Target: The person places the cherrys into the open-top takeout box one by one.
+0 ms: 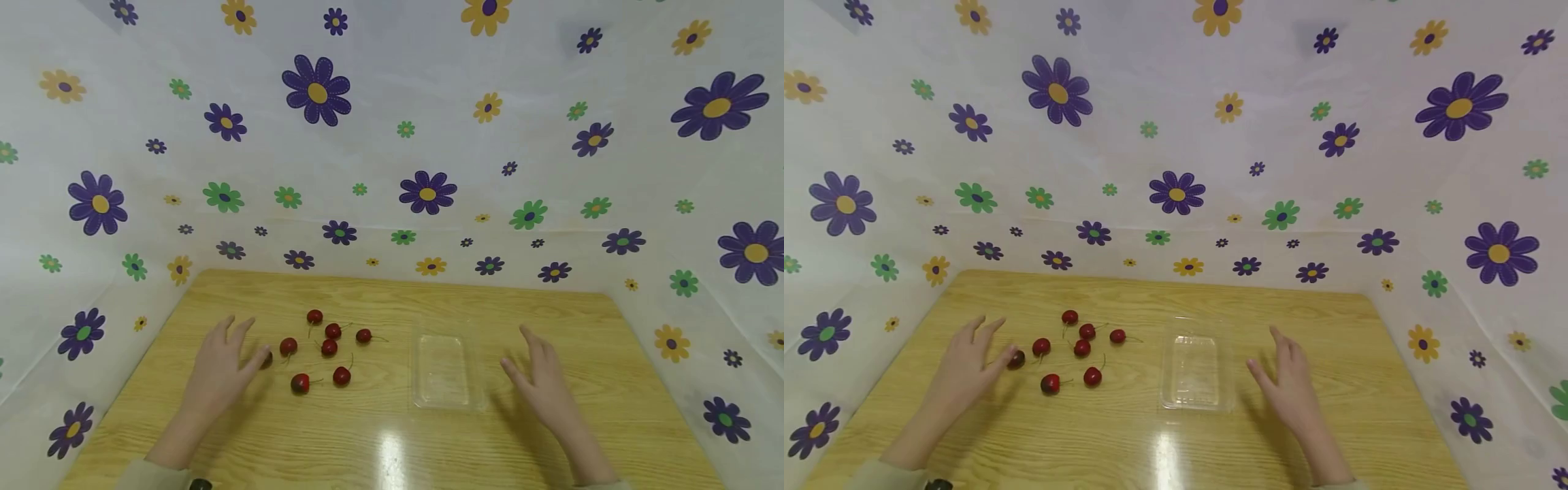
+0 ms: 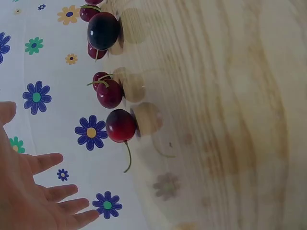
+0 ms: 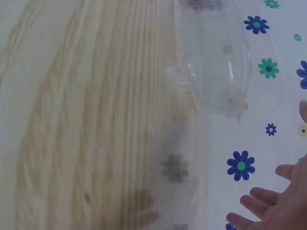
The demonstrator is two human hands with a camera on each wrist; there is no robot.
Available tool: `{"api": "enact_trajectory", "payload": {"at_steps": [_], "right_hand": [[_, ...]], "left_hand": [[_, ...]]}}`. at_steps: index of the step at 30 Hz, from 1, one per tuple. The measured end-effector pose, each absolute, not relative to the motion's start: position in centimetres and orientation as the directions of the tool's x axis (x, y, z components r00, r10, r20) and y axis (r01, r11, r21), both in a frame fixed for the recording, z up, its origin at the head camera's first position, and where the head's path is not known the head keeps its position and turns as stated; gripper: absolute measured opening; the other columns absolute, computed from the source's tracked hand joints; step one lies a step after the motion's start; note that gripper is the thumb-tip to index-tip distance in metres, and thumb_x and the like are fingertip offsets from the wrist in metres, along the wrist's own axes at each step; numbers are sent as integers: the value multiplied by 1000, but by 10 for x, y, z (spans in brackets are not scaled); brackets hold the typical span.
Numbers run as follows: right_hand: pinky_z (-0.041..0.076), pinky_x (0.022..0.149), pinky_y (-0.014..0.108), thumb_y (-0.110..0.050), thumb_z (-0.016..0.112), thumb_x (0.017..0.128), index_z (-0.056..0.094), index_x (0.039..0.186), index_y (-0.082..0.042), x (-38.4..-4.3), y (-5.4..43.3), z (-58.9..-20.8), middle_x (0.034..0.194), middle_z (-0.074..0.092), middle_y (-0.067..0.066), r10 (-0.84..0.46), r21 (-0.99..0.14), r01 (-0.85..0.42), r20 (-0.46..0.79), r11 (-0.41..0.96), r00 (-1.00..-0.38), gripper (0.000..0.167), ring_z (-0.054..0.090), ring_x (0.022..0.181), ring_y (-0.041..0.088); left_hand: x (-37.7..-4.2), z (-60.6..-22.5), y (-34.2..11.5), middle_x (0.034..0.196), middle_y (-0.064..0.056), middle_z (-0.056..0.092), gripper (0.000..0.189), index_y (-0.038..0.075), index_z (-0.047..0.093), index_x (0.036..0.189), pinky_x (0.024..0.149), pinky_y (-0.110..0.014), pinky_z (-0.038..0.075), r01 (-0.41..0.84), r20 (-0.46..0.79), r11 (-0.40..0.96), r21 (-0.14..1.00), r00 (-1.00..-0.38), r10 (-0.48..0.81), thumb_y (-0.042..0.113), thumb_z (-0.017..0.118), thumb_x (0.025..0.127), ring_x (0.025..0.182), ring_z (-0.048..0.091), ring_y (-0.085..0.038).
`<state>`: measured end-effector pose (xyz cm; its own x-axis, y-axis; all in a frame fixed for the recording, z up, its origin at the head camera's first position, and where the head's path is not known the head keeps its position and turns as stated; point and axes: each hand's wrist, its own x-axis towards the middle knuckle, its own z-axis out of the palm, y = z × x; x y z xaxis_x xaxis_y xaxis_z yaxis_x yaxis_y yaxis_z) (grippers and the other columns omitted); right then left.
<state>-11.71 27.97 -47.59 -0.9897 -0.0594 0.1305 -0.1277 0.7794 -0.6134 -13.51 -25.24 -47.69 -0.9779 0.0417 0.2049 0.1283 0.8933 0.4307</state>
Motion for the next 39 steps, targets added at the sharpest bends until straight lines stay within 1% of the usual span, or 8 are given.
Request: {"api": "enact_trajectory", "payload": {"at_steps": [5,11,14,18,23,26,30,39], "right_hand": [[42,104,75,-24,56,110,27,164,4,-120,270,-484,152,40,37,-55,-695,-181,200,696,-978,67,44,135,52],[49,102,68,-18,53,111,33,160,8,-123,260,-490,147,45,36,-28,-771,-194,223,607,-974,59,51,131,53],[53,103,45,-17,52,111,36,158,8,-124,257,-493,145,48,34,-2,-804,-165,199,571,-980,56,54,129,48],[49,96,19,-18,49,113,38,157,8,-125,255,-497,142,52,31,22,-852,-123,155,508,-988,53,56,124,34],[54,91,19,-20,43,115,36,158,7,-124,255,-502,144,51,31,25,-907,-65,82,416,-996,51,52,116,9],[55,91,19,-20,41,115,36,157,7,-123,254,-504,144,50,33,40,-940,-30,47,341,-998,51,56,112,1],[54,92,19,-24,37,116,35,157,6,-122,252,-504,143,50,28,47,-969,33,-22,244,-999,51,58,112,0],[55,90,20,-30,35,117,33,156,8,-126,253,-508,122,64,-7,15,-990,139,-139,24,-990,55,64,107,1]], "left_hand": [[-137,-481,-258,158,-41,36,63,-5,48,152,113,-81,33,113,167,856,505,-986,32,39,58,109,143,36,-64],[-140,-490,-264,151,-40,43,60,-9,52,146,113,-78,36,135,185,829,543,-982,39,37,58,109,138,43,-61],[-140,-495,-266,149,-39,46,59,-10,53,144,112,-77,38,144,186,820,553,-981,47,36,59,108,136,44,-60],[-142,-502,-268,147,-40,48,59,-9,54,143,112,-77,38,140,168,815,563,-984,53,36,61,107,136,45,-59],[-144,-512,-270,145,-39,50,61,-7,55,143,110,-75,42,119,139,828,548,-989,50,36,69,103,134,48,-59],[-145,-515,-270,146,-38,49,64,-6,55,144,110,-75,42,101,112,831,547,-993,47,34,75,99,134,48,-59],[-146,-518,-272,147,-37,49,64,-4,55,144,110,-74,43,67,67,819,570,-997,35,28,80,94,135,48,-58],[-148,-526,-280,136,-33,58,59,-2,59,140,104,-66,52,47,36,770,636,-999,31,22,83,92,122,60,-49]]}}
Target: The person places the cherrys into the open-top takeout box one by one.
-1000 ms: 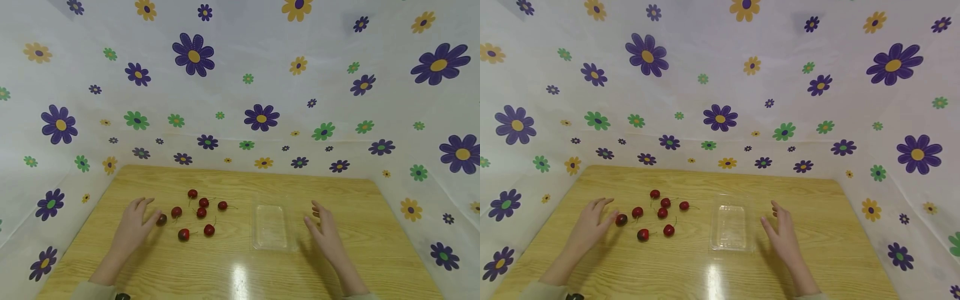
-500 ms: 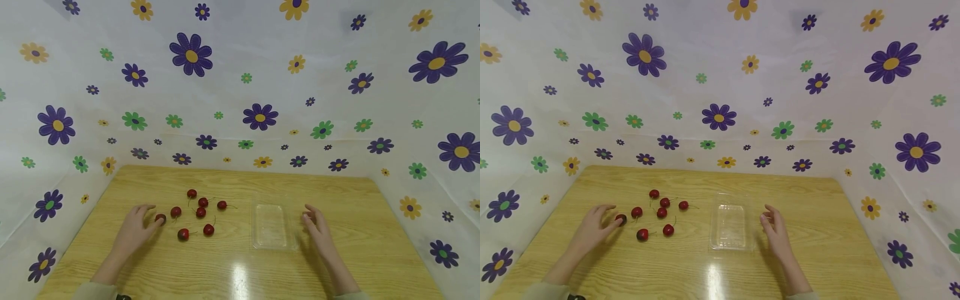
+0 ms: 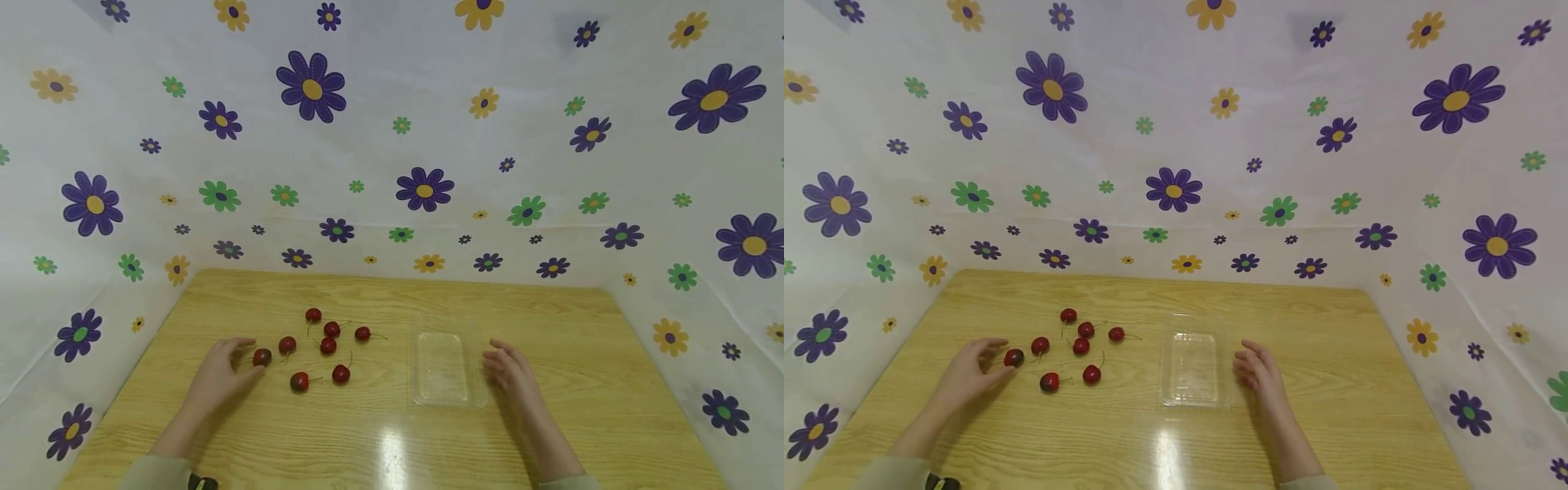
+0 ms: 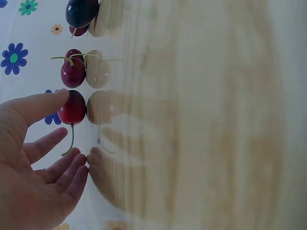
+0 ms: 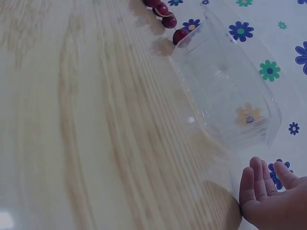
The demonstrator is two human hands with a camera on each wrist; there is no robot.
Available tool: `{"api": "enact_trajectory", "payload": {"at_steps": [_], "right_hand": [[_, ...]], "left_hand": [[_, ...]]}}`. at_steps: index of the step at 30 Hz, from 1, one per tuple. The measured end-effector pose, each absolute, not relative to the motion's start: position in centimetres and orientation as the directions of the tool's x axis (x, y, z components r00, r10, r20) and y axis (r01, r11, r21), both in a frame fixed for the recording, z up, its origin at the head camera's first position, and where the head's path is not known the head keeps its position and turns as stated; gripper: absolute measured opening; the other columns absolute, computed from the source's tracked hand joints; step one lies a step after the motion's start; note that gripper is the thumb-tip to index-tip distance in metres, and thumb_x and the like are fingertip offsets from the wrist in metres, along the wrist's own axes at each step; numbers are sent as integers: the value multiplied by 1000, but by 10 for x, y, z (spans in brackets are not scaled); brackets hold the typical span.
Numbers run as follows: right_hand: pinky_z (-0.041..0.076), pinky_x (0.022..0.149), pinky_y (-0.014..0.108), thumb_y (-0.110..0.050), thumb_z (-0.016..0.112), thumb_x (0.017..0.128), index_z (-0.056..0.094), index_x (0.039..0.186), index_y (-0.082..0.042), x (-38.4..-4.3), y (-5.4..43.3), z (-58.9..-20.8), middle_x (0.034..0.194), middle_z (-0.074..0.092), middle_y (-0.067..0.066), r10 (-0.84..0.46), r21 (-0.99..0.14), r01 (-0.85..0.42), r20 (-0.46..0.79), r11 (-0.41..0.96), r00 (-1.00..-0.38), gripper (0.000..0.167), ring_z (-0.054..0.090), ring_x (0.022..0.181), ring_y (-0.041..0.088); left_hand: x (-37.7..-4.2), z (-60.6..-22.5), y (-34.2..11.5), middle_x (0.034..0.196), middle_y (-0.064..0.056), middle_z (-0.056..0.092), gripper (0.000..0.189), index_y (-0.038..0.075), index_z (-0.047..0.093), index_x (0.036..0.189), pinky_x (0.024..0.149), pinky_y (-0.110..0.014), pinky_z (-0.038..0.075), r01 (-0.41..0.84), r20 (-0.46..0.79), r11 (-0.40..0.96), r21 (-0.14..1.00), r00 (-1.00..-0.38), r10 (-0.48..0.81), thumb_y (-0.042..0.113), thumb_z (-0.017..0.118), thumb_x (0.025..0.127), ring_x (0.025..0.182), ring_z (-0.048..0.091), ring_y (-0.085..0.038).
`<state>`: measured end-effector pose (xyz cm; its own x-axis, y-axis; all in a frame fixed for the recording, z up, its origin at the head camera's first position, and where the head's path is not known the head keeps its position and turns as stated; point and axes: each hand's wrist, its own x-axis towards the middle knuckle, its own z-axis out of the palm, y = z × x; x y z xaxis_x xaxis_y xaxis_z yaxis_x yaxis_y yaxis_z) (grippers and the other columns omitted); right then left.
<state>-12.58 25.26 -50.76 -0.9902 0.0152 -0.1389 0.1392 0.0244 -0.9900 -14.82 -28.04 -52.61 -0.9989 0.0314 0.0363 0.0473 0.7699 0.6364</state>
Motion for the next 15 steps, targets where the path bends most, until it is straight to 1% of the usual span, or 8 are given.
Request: {"api": "enact_trajectory", "payload": {"at_steps": [3,7,10,13,15], "right_hand": [[57,88,22,-26,38,116,32,155,9,-126,252,-509,116,69,-9,-1,-986,156,-156,-54,-988,52,66,102,3],[57,85,23,-21,42,114,38,151,5,-126,249,-509,111,71,-8,-12,-971,195,-195,-138,-981,46,67,97,5],[56,85,23,-20,44,113,42,148,2,-126,247,-509,112,70,-6,-25,-958,227,-226,-177,-974,41,66,98,7],[55,86,22,-20,43,113,42,148,2,-126,246,-509,113,68,-5,-40,-944,262,-259,-203,-965,42,65,100,8],[54,87,21,-20,42,113,41,150,4,-127,246,-509,114,67,-5,-45,-937,281,-278,-208,-960,44,63,101,7]], "left_hand": [[-150,-528,-281,136,-32,60,56,-3,61,138,105,-64,52,47,35,758,650,-999,32,21,83,92,122,61,-48],[-151,-529,-280,136,-31,61,51,-4,63,134,107,-63,52,37,19,745,666,-999,32,20,82,93,124,61,-48],[-153,-529,-279,136,-32,61,50,-5,64,133,107,-63,52,25,1,731,682,-999,33,20,81,94,124,61,-50],[-154,-530,-278,135,-32,62,48,-6,64,132,108,-62,52,17,-10,719,695,-999,34,18,81,94,124,62,-51],[-155,-530,-278,133,-32,63,46,-6,66,130,107,-62,53,26,-6,719,695,-999,42,18,81,94,122,64,-50]]}}
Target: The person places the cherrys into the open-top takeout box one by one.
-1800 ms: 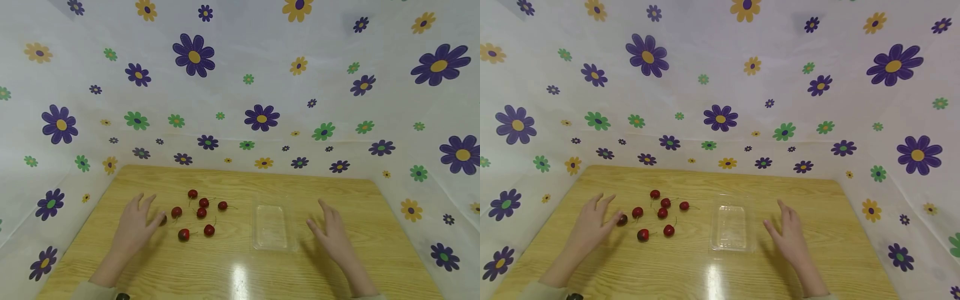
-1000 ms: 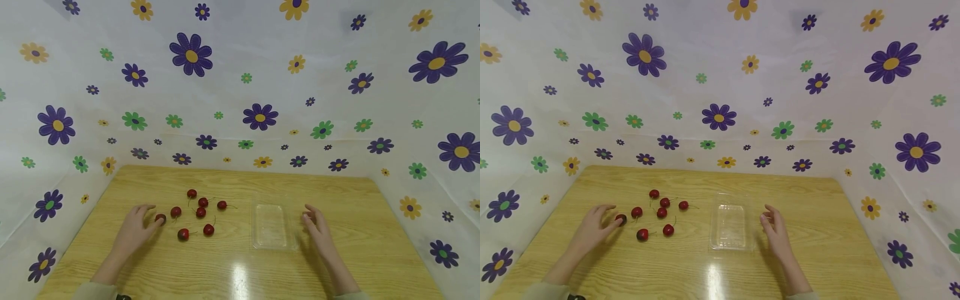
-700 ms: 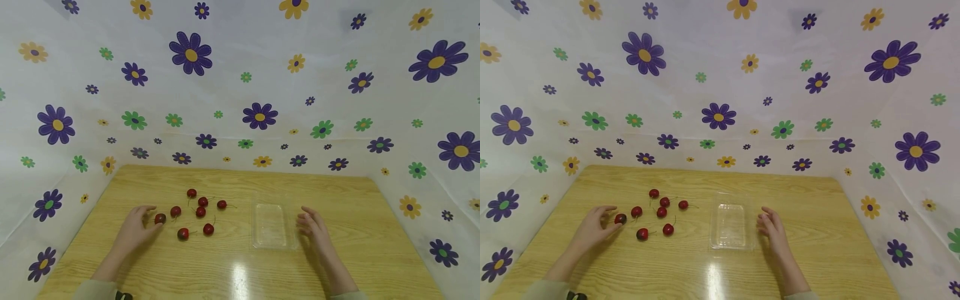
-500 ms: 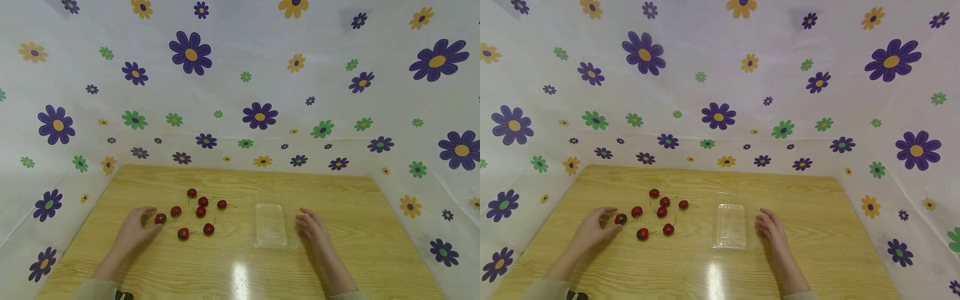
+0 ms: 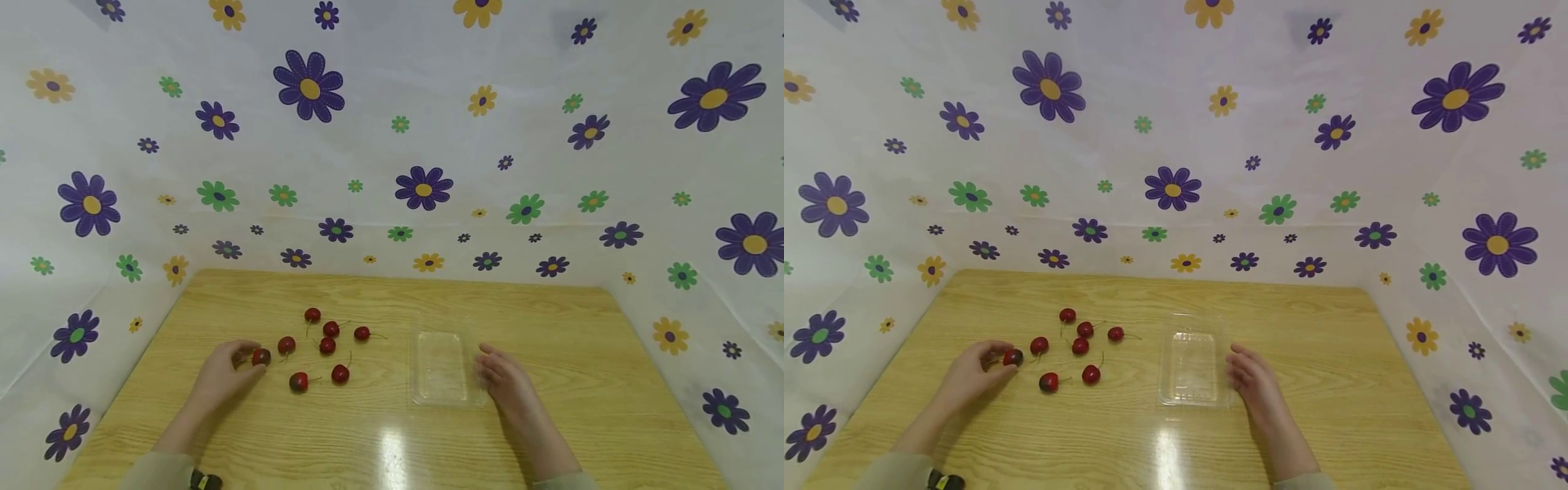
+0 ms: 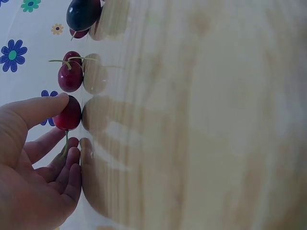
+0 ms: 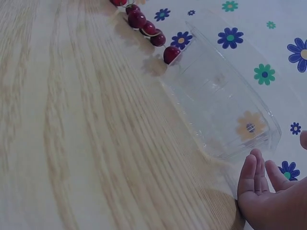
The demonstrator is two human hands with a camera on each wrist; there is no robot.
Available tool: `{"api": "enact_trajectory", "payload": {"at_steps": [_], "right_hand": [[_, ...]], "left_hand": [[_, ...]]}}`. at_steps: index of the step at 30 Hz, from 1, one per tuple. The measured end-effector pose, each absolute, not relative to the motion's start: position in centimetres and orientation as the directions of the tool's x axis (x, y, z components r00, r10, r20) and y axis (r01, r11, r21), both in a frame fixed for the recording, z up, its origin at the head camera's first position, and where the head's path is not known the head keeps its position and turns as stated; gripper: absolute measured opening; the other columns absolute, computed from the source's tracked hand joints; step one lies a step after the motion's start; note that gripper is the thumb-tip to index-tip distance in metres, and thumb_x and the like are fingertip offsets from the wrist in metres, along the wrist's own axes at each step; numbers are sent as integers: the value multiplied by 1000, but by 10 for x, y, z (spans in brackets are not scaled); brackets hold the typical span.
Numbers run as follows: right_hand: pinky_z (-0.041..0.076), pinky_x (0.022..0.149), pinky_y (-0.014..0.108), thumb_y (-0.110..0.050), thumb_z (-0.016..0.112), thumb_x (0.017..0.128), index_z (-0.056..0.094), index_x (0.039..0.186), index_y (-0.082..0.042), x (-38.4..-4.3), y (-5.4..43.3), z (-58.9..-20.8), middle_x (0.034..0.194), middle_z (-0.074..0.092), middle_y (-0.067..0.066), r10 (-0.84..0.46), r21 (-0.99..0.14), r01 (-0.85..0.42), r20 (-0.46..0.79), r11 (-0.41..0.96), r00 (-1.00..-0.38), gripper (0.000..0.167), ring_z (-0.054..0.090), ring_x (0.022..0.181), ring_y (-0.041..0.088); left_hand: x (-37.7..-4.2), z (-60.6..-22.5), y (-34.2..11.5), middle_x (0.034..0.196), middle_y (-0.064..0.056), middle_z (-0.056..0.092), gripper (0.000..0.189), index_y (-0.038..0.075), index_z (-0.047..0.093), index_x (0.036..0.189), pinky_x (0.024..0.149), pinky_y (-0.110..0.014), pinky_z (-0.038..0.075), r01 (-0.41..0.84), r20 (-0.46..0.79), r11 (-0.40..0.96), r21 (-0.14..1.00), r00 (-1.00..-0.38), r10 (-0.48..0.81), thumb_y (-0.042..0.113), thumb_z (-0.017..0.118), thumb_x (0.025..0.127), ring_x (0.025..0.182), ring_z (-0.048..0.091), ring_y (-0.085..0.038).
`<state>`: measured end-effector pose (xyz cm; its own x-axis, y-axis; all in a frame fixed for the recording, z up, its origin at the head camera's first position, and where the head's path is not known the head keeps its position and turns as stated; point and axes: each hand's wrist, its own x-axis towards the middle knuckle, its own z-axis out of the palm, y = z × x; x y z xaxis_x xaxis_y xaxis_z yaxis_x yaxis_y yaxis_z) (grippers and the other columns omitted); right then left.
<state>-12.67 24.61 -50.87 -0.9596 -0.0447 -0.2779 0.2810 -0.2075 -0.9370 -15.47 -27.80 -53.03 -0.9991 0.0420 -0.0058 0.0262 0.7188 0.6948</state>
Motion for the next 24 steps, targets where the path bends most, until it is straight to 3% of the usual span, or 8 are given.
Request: {"api": "enact_trajectory", "payload": {"at_steps": [7,11,14,19,21,24], "right_hand": [[53,86,18,-13,47,111,37,157,8,-129,244,-507,113,65,-7,-56,-922,333,-329,-199,-943,52,62,98,4],[53,88,17,-7,52,108,32,161,8,-129,243,-508,122,62,-6,-64,-924,346,-340,-164,-938,58,61,100,2],[53,90,17,-3,53,106,37,160,3,-129,243,-509,126,58,-5,-76,-921,352,-344,-169,-936,57,60,103,3],[54,89,16,2,53,105,63,139,-21,-130,246,-513,120,58,-7,-117,-910,343,-324,-231,-939,43,60,102,2],[55,87,16,4,52,105,68,127,-29,-130,247,-515,117,60,-8,-139,-908,331,-304,-258,-943,43,61,101,2],[55,87,15,5,51,105,69,121,-33,-130,249,-517,117,60,-8,-173,-903,315,-274,-292,-946,45,62,100,1]], "left_hand": [[-158,-533,-277,124,-24,70,39,-1,70,125,93,-50,56,29,-7,752,659,-999,45,18,81,94,106,67,-34],[-159,-534,-277,122,-23,71,37,0,70,125,93,-50,56,27,-9,755,655,-999,44,19,80,95,106,67,-33],[-158,-534,-277,119,-20,73,34,1,71,123,91,-46,55,18,-12,752,658,-999,34,18,80,95,105,67,-30],[-157,-531,-276,115,-16,74,33,2,71,123,86,-37,53,-3,-24,742,671,-1000,18,18,80,95,100,66,-25],[-157,-530,-276,115,-16,75,34,2,71,124,84,-33,53,-9,-27,736,677,-1000,13,18,80,95,99,65,-23],[-156,-527,-274,114,-16,75,34,1,70,125,81,-27,52,-14,-29,724,690,-1000,8,16,80,95,97,65,-21]]}}
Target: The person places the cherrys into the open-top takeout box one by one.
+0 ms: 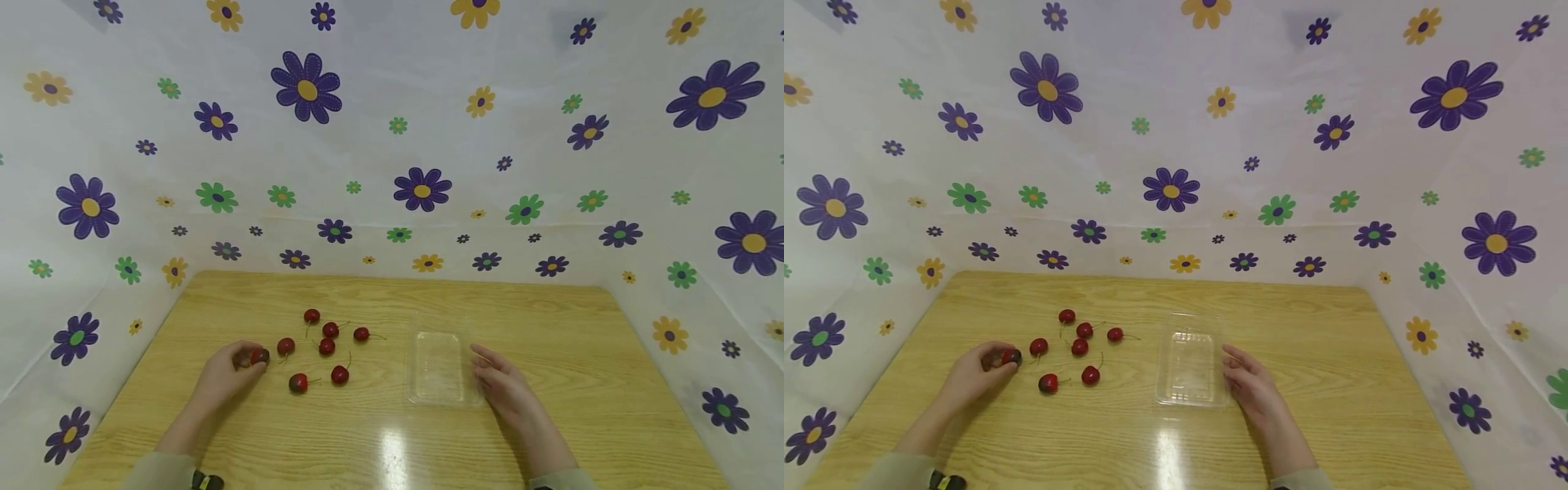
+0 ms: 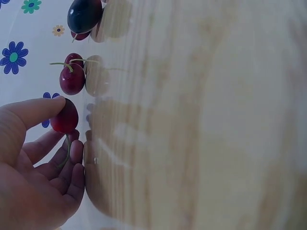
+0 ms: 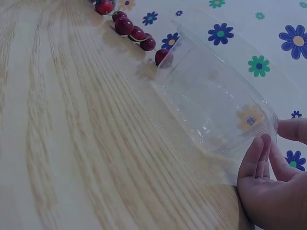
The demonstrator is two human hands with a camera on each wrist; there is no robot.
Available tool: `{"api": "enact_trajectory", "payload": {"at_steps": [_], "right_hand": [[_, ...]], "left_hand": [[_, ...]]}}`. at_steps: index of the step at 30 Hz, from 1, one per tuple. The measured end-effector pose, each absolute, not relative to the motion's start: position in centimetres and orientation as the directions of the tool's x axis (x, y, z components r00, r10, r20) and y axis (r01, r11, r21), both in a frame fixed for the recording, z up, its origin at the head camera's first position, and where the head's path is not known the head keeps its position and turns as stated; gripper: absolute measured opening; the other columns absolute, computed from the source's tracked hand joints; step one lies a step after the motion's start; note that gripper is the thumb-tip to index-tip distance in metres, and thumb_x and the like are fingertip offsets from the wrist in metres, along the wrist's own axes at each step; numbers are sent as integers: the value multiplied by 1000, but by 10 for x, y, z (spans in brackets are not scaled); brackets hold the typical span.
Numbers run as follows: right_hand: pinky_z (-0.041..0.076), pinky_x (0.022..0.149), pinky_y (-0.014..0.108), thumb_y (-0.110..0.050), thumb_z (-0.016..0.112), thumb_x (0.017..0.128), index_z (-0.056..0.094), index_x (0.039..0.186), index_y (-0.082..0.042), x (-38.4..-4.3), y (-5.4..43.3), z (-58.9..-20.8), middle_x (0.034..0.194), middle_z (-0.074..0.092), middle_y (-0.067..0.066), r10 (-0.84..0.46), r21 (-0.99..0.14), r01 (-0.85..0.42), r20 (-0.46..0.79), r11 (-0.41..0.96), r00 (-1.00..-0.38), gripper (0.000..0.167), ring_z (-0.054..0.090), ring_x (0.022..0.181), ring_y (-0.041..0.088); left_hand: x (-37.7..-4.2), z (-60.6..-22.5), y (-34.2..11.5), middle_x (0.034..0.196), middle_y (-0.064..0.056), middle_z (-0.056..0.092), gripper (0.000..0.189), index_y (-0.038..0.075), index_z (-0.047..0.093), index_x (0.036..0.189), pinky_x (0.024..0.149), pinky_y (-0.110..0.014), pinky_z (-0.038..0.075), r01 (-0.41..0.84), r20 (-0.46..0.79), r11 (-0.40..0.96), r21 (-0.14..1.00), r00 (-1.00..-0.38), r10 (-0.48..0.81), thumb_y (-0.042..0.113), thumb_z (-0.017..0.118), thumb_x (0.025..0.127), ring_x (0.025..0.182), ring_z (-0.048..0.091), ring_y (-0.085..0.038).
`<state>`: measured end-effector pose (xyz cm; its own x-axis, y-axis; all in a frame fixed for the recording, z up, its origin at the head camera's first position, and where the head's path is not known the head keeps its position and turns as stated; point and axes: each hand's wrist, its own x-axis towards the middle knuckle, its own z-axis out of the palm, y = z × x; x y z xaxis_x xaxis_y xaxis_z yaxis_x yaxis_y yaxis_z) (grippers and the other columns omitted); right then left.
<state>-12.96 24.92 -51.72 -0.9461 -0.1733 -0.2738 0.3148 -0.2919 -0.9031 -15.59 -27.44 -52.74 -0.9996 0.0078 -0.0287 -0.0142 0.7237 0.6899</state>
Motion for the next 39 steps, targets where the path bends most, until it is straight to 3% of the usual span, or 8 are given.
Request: {"api": "enact_trajectory", "payload": {"at_steps": [11,20,24,39], "right_hand": [[54,89,12,4,46,108,67,131,-28,-131,260,-527,122,56,-7,-319,-858,320,-197,-403,-927,45,60,101,1],[54,92,13,6,43,109,66,134,-28,-131,262,-530,123,59,-9,-361,-848,303,-145,-434,-921,48,60,106,2],[54,92,13,7,43,108,67,133,-27,-131,261,-530,121,63,-10,-354,-844,301,-143,-445,-924,48,62,105,1],[55,92,15,7,43,109,68,131,-25,-131,261,-531,118,65,-9,-350,-832,311,-152,-460,-924,47,64,104,2]], "left_hand": [[-155,-522,-268,119,-19,73,40,-1,67,132,83,-21,54,-63,-61,677,733,-998,-27,19,77,98,102,69,-23],[-154,-514,-258,134,-26,69,42,-1,64,137,105,-48,57,-93,-87,636,766,-995,-40,20,73,101,122,68,-41],[-157,-513,-254,136,-29,67,42,-2,64,136,107,-53,56,-76,-73,630,773,-997,-30,20,74,101,125,67,-45],[-173,-507,-231,129,-25,71,37,-1,68,131,94,-42,62,22,-15,618,786,-998,55,14,77,98,109,73,-36]]}}
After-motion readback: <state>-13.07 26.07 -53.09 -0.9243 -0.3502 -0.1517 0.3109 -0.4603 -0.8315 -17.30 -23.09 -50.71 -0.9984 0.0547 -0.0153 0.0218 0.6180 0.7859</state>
